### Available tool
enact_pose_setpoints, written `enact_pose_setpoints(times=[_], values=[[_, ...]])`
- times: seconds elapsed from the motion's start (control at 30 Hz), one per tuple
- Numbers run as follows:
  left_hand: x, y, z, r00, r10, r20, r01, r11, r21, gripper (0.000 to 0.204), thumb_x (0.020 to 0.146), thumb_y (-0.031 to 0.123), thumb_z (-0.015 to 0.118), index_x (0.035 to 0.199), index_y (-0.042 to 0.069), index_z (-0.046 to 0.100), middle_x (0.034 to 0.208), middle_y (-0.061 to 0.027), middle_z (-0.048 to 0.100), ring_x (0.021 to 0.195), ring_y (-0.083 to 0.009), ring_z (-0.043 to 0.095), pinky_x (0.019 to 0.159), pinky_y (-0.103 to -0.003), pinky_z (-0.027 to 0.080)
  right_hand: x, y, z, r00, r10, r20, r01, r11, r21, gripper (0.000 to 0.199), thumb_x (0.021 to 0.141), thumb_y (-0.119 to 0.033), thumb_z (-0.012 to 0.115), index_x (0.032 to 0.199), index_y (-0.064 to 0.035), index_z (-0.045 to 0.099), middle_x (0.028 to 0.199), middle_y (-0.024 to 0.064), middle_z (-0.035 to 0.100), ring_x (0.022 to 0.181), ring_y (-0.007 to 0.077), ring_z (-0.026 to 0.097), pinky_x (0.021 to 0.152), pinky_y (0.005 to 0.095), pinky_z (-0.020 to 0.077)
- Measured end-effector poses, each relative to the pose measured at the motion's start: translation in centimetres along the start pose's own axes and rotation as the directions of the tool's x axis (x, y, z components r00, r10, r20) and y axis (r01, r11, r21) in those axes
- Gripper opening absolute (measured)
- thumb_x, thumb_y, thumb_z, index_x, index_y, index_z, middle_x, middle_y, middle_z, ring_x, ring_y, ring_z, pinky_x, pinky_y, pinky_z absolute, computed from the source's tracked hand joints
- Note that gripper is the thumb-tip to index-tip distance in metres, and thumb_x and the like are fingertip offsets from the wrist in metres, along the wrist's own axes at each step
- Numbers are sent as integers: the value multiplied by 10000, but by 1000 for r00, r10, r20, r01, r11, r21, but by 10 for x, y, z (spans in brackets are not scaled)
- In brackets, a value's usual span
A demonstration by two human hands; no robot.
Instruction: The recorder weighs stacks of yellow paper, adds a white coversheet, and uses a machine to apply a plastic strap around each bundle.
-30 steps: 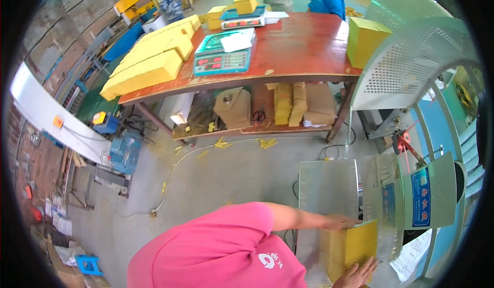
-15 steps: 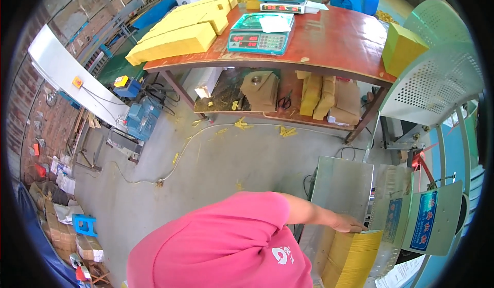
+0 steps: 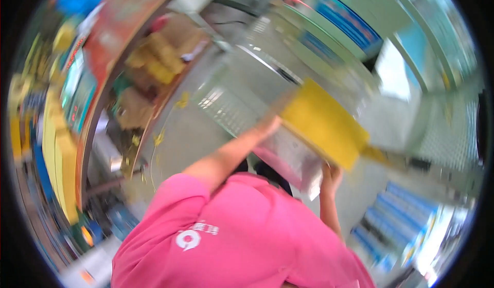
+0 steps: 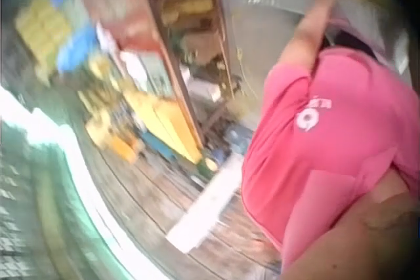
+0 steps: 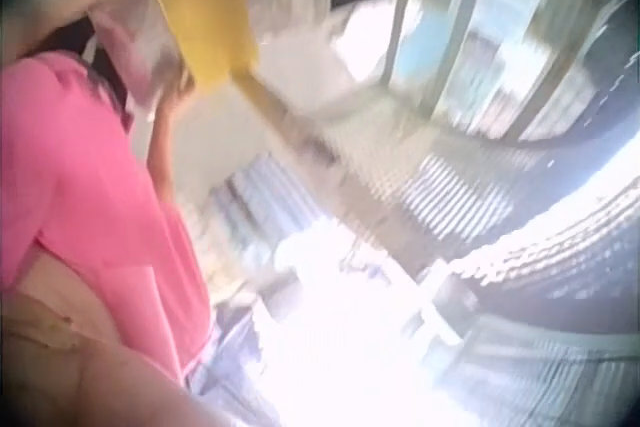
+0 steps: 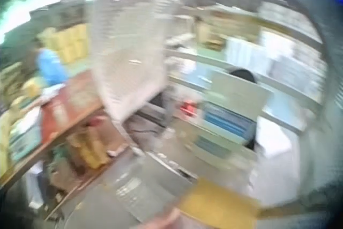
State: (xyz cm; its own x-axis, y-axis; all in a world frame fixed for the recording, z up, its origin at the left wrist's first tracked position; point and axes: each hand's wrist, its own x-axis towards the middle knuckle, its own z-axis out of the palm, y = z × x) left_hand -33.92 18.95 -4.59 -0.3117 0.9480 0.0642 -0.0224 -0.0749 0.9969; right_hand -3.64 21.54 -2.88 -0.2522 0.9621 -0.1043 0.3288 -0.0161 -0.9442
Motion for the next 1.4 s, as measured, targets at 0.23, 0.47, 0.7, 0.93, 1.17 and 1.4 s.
enact_pose_setpoints(times=[0.23,0.47,0.7,0.93,1.17,1.4], values=[[25,61,23,941,-319,-116,320,947,-15,522,1048,367,318,1348,-20,499,1347,-126,542,1261,-225,477,1078,-331,334,6,-57,-5,989,-65,-131,40,981,-191,188,903,-154,629,944,29,621,816,146,648,713,238,631,642,365,501],[41,142,-26,697,-688,204,629,722,288,786,974,659,247,1420,42,442,1344,-93,536,1205,-209,493,979,-340,402,2,-108,-5,993,107,-45,-115,956,-269,387,883,-361,624,844,22,585,679,195,588,607,321,572,585,400,454],[31,98,-46,549,-830,101,632,491,599,891,938,716,241,1278,-43,560,1205,-163,615,1062,-230,561,905,-316,431,13,-69,-6,979,204,5,-184,895,-407,450,907,-444,588,883,6,576,730,220,623,687,368,609,643,446,463],[29,76,-62,695,-718,30,585,590,556,802,950,700,266,1329,53,554,1254,-74,602,1133,-194,544,950,-373,413,4,-58,-6,979,127,-160,-139,988,-68,441,934,-399,581,1148,-15,623,862,179,692,752,244,665,698,360,509],[20,66,-55,792,-609,-38,599,764,242,681,981,588,387,1210,-13,609,1131,-82,644,994,-163,601,864,-296,462,2,-46,1,968,213,-134,-199,974,106,387,942,-352,597,1159,-35,637,825,115,682,750,144,630,699,282,497],[12,56,-48,844,-535,22,535,844,38,609,1001,509,424,1273,-20,555,1215,-106,612,1090,-182,584,951,-317,446,5,-29,9,977,172,-124,-162,983,84,325,934,-315,606,1097,-35,639,1025,147,653,950,166,613,831,296,476]])
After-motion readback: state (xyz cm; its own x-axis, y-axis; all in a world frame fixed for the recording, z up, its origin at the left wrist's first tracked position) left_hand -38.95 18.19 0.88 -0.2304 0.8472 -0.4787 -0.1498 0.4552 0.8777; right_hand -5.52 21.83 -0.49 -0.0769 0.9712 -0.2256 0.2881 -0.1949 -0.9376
